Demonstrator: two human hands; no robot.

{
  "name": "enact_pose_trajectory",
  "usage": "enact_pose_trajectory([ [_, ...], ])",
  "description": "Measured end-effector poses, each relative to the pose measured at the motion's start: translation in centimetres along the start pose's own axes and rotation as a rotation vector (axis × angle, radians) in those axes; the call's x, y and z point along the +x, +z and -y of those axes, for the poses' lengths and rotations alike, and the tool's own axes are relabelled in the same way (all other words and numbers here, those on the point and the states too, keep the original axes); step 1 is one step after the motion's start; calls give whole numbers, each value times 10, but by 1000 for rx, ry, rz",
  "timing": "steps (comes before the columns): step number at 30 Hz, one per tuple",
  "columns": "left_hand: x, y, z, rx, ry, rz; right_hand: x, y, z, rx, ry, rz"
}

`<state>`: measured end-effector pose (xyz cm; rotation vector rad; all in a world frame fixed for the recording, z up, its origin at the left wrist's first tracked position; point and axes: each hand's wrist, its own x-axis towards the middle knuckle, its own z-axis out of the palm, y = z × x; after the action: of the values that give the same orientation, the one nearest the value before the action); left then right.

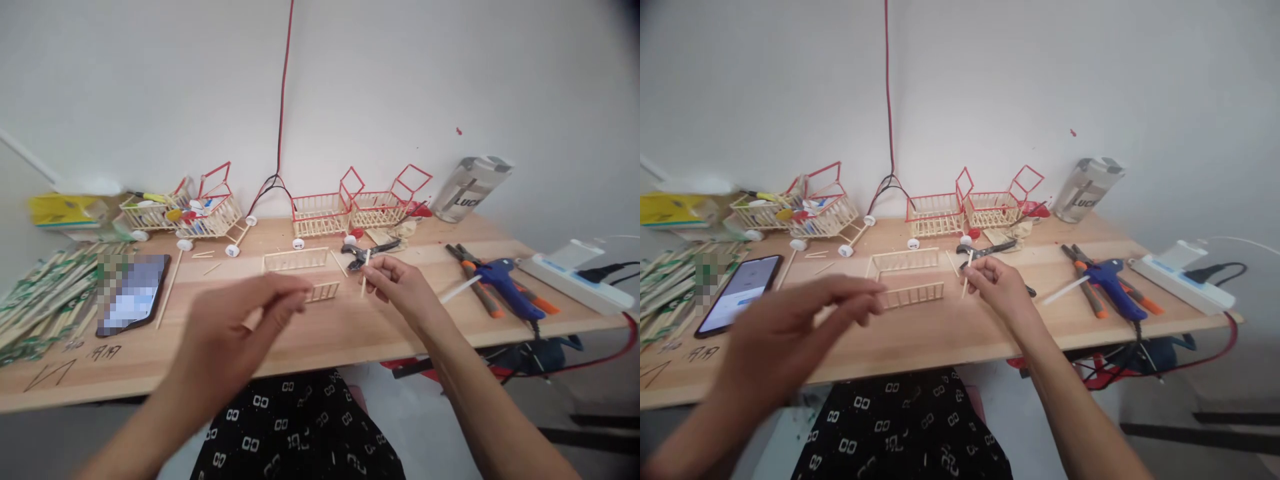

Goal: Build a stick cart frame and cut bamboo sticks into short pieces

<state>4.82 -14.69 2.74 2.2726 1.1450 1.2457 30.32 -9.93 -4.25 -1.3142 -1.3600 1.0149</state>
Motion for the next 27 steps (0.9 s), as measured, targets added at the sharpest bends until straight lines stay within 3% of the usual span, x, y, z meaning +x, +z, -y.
enact_pose_trajectory([
  [3, 36, -32, 6, 190, -5, -115, 22, 6, 0, -110, 7, 53],
  [6, 74, -35, 27, 288, -64, 68, 34, 17, -7, -184, 1, 59],
  [11, 113, 1, 70, 374, 51, 385, 43, 27, -18, -275, 0, 33],
  [17, 129, 37, 91, 433, 203, 604, 48, 28, -24, -334, 17, 35],
  [27, 127, 48, 98, 458, 216, 711, 41, 37, -28, -335, 69, 61],
])
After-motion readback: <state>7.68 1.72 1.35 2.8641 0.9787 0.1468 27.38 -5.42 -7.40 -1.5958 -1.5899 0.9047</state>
